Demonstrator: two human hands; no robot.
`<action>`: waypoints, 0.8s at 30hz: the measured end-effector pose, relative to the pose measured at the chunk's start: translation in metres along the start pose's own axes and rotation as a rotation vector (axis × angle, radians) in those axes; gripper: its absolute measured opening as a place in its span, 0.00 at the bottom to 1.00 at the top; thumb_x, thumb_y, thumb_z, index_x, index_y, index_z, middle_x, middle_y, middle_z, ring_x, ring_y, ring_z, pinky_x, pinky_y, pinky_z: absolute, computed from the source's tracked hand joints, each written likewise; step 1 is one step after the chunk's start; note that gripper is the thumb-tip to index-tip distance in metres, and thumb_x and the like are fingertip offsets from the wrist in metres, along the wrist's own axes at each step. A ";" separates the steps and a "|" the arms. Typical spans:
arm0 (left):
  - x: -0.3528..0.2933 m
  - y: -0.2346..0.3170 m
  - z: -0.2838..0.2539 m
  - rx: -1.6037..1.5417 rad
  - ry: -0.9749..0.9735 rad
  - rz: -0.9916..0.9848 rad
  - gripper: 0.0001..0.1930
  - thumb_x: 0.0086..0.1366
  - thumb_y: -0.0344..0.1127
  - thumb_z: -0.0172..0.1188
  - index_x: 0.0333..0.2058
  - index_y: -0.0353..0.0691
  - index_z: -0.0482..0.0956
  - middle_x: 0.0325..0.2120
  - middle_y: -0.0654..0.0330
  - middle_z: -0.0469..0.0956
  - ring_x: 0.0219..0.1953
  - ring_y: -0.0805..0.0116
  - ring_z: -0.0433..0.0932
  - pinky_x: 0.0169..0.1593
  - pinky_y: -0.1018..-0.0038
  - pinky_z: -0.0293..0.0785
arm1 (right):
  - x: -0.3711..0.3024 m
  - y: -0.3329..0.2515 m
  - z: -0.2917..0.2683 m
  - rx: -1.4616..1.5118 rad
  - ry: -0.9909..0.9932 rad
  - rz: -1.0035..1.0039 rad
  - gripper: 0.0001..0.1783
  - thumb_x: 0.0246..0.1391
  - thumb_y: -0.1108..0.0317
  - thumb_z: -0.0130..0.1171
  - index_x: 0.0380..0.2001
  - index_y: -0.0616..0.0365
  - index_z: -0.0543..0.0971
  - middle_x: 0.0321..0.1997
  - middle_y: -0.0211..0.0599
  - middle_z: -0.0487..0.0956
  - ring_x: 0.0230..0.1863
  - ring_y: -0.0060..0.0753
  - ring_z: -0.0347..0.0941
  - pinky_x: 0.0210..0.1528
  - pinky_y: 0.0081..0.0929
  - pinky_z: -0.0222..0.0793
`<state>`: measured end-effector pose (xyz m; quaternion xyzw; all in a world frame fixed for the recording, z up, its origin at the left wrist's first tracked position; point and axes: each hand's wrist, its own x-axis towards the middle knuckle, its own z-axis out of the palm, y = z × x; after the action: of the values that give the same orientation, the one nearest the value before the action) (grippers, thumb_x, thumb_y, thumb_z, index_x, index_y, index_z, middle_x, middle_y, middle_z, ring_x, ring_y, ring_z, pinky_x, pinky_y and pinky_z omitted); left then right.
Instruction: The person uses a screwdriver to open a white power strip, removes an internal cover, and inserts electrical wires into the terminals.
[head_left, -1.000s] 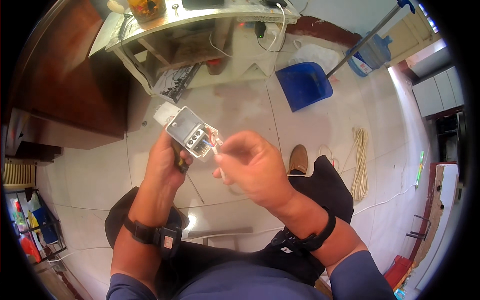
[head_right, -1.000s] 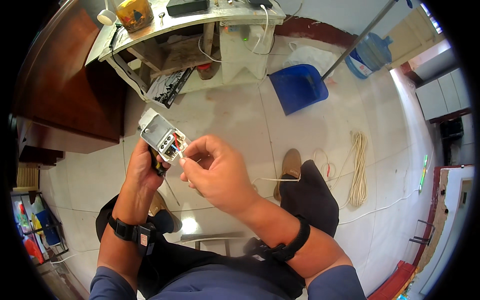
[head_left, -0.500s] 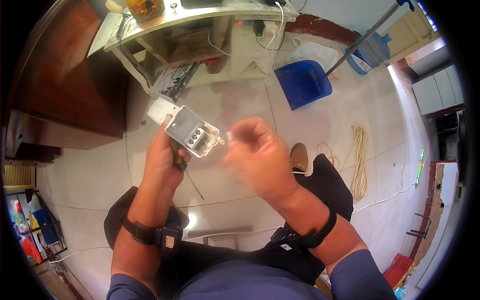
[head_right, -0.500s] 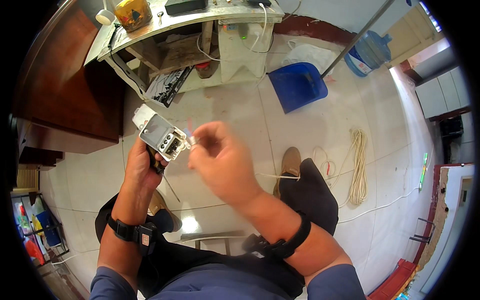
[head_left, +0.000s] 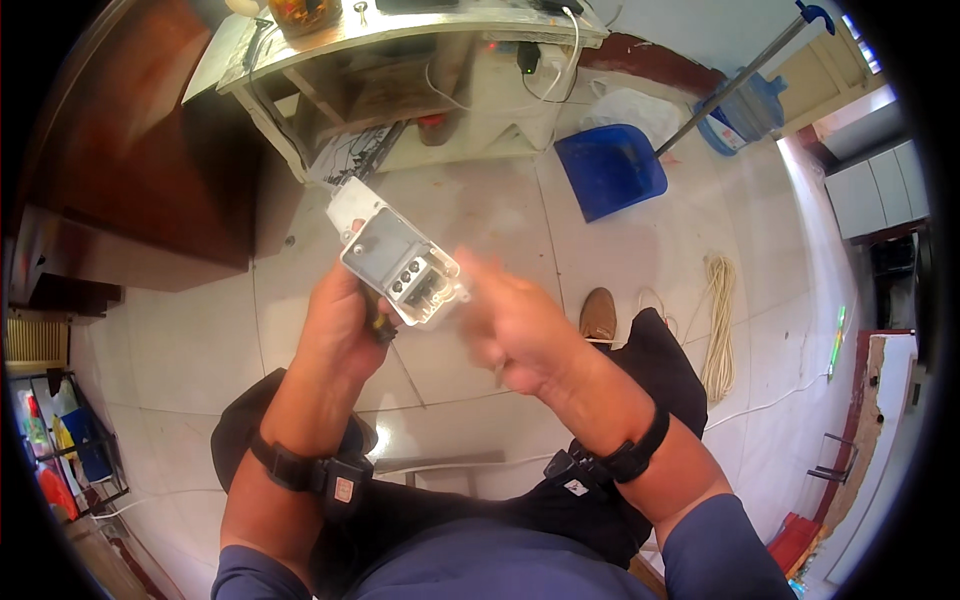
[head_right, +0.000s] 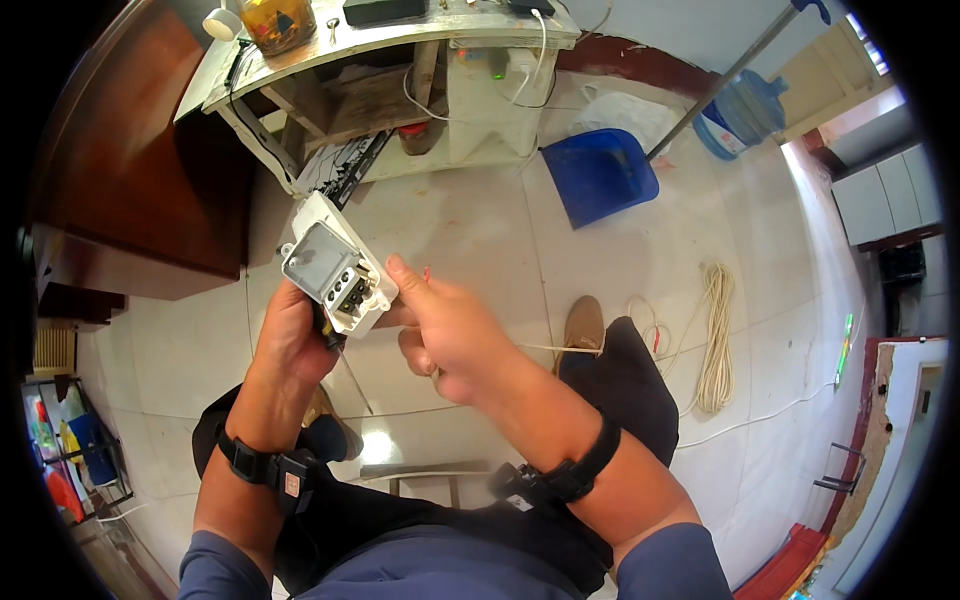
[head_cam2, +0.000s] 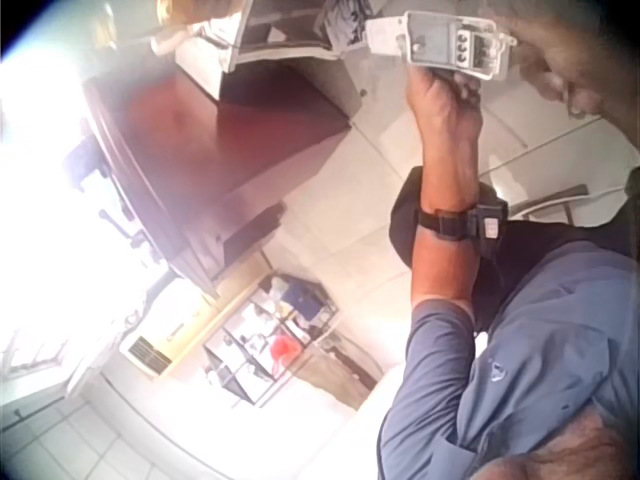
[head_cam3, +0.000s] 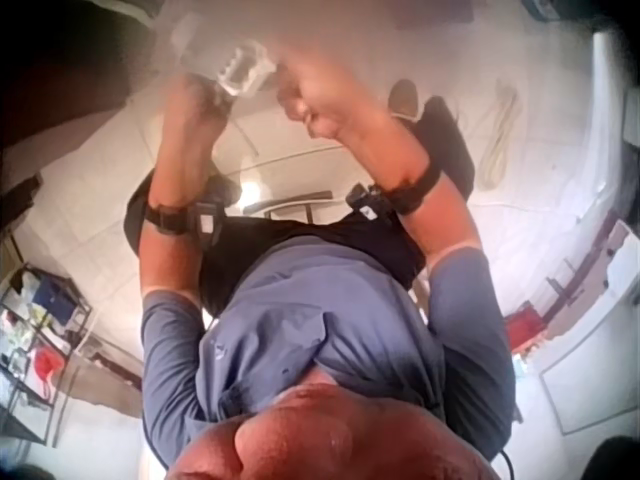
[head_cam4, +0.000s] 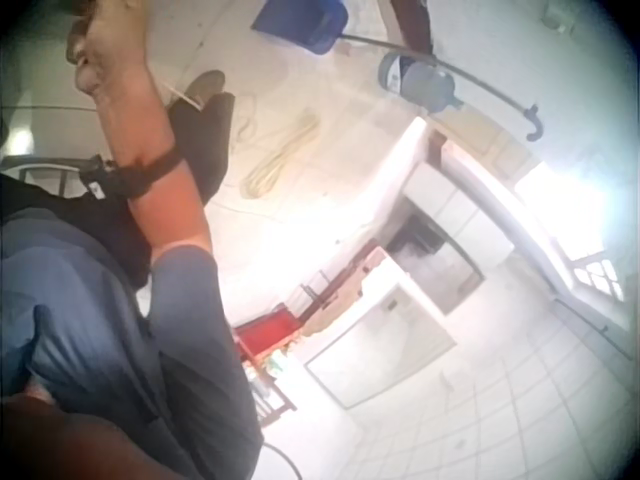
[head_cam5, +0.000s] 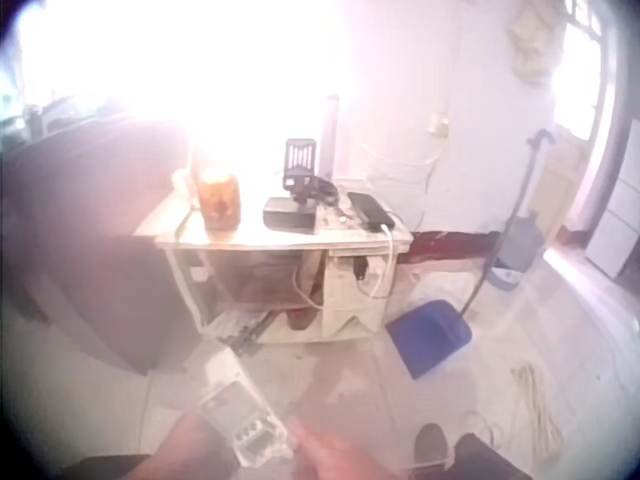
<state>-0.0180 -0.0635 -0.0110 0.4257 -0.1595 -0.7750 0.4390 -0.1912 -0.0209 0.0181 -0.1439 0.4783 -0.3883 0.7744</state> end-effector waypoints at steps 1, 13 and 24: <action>-0.002 0.001 0.000 -0.001 0.005 0.002 0.18 0.73 0.54 0.49 0.41 0.45 0.75 0.26 0.67 0.77 0.17 0.82 0.66 0.22 0.81 0.64 | 0.002 0.001 0.000 -0.001 -0.004 0.004 0.26 0.65 0.45 0.51 0.44 0.60 0.74 0.38 0.44 0.80 0.12 0.15 0.53 0.14 0.17 0.47; -0.007 0.010 0.001 0.099 -0.079 -0.016 0.22 0.70 0.57 0.52 0.37 0.41 0.76 0.22 0.65 0.74 0.18 0.77 0.66 0.21 0.78 0.65 | 0.004 0.000 -0.006 0.195 -0.419 0.012 0.28 0.68 0.41 0.38 0.51 0.54 0.74 0.41 0.39 0.82 0.12 0.14 0.51 0.13 0.13 0.46; 0.016 0.023 -0.031 -0.125 0.202 0.183 0.18 0.64 0.30 0.56 0.51 0.34 0.66 0.37 0.53 0.71 0.37 0.59 0.75 0.38 0.68 0.74 | 0.005 -0.011 -0.021 0.195 -0.255 -0.070 0.24 0.65 0.42 0.47 0.40 0.52 0.75 0.26 0.30 0.78 0.11 0.16 0.54 0.13 0.17 0.46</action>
<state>0.0154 -0.0855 -0.0224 0.4571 -0.1039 -0.6932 0.5474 -0.2134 -0.0287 0.0113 -0.1328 0.3307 -0.4381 0.8253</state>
